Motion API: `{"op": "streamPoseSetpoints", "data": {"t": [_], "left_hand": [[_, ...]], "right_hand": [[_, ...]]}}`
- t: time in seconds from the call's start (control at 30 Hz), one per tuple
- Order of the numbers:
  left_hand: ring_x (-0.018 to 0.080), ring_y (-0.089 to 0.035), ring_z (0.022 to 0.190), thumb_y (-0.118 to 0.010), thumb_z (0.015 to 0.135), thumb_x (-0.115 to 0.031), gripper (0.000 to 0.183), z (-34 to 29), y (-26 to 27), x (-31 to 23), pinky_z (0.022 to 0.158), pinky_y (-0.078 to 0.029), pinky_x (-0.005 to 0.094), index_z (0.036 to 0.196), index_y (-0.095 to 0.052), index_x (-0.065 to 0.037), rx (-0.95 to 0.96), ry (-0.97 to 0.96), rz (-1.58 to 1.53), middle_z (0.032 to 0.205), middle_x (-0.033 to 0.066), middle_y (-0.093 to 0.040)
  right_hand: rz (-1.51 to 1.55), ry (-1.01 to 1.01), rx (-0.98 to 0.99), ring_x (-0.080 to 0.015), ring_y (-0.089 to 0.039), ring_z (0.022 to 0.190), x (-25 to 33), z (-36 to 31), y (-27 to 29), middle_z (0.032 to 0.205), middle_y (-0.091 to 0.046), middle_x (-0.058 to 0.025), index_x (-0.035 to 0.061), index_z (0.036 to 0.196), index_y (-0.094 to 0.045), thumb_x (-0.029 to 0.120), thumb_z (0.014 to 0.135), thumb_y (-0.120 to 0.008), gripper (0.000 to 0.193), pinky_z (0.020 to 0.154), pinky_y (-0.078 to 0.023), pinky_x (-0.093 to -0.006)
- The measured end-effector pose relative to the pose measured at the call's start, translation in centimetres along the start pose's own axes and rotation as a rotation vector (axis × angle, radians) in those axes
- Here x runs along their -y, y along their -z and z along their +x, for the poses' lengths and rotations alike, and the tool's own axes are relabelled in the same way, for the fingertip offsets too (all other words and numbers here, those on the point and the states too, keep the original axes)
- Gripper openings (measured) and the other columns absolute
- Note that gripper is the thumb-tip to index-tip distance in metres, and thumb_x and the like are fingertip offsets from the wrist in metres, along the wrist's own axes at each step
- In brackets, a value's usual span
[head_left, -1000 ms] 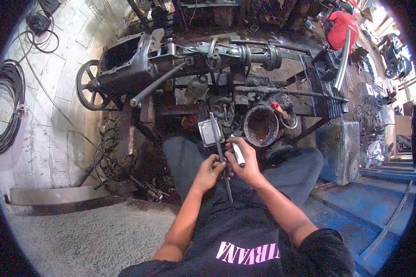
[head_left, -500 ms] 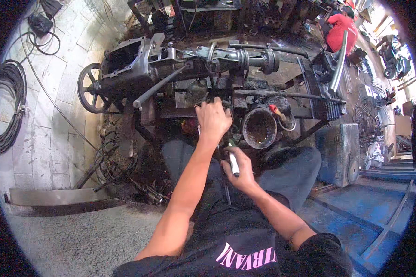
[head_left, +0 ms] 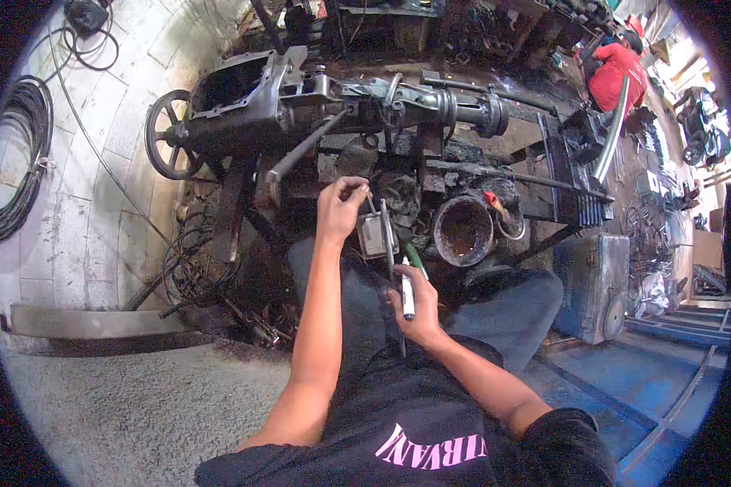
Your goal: The recorder marks a metal part with a pen and then places it into a manual bending machine to shape it.
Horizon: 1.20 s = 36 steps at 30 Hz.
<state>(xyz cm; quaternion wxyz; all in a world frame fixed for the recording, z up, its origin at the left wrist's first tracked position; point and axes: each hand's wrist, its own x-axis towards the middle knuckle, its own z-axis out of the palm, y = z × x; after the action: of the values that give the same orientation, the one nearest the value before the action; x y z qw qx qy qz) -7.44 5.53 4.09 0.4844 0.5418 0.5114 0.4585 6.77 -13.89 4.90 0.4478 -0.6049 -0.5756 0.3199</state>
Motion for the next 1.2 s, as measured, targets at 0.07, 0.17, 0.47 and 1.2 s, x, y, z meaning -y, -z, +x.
{"op": "streamPoseSetpoints", "data": {"t": [0.07, 0.17, 0.47, 1.2], "left_hand": [[0.0127, -0.068, 0.079, -0.068, 0.090, -0.005, 0.014, -0.6, -0.2, 0.9, 0.073, -0.052, 0.0269, 0.101, -0.073, 0.004, 0.036, -0.027, 0.027, 0.088, 0.0081, -0.074], [0.0118, -0.068, 0.083, -0.069, 0.092, -0.006, 0.015, -1.2, -0.9, 1.7, 0.077, -0.052, 0.0273, 0.103, -0.074, 0.002, 0.055, 0.033, -0.032, 0.090, 0.0060, -0.074], [0.0137, -0.068, 0.089, -0.072, 0.091, -0.009, 0.015, -2.3, -1.1, 3.1, 0.084, -0.052, 0.0297, 0.102, -0.076, 0.000, 0.052, 0.143, -0.177, 0.095, 0.0065, -0.075], [0.0100, -0.067, 0.083, -0.065, 0.096, -0.005, 0.012, -2.5, -0.5, 3.0, 0.075, -0.055, 0.0265, 0.101, -0.074, 0.001, 0.121, 0.145, -0.222, 0.095, 0.0058, -0.074]], "right_hand": [[0.047, -0.075, 0.036, -0.0426, -0.064, 0.096, -0.9, -0.4, -0.3, 0.106, -0.064, -0.0215, 0.0021, 0.122, -0.057, 0.001, 0.082, -0.070, 0.042, 0.085, -0.051, -0.0441], [0.068, -0.121, 0.064, -0.0419, -0.065, 0.097, -1.0, -0.4, -0.7, 0.107, -0.065, -0.0214, 0.0020, 0.122, -0.057, 0.001, 0.083, -0.069, 0.041, 0.084, -0.052, -0.0436], [0.064, -0.097, 0.086, -0.0223, -0.074, 0.079, -0.4, -0.3, 0.0, 0.089, -0.073, -0.0130, 0.0030, 0.120, -0.057, -0.003, 0.089, -0.064, 0.032, 0.071, -0.056, -0.0328], [-0.112, -0.004, 0.162, -0.0261, -0.075, 0.090, -0.7, -0.4, -0.3, 0.098, -0.072, -0.0167, 0.0039, 0.122, -0.057, -0.005, 0.088, -0.063, 0.036, 0.078, -0.056, -0.0346]]}}
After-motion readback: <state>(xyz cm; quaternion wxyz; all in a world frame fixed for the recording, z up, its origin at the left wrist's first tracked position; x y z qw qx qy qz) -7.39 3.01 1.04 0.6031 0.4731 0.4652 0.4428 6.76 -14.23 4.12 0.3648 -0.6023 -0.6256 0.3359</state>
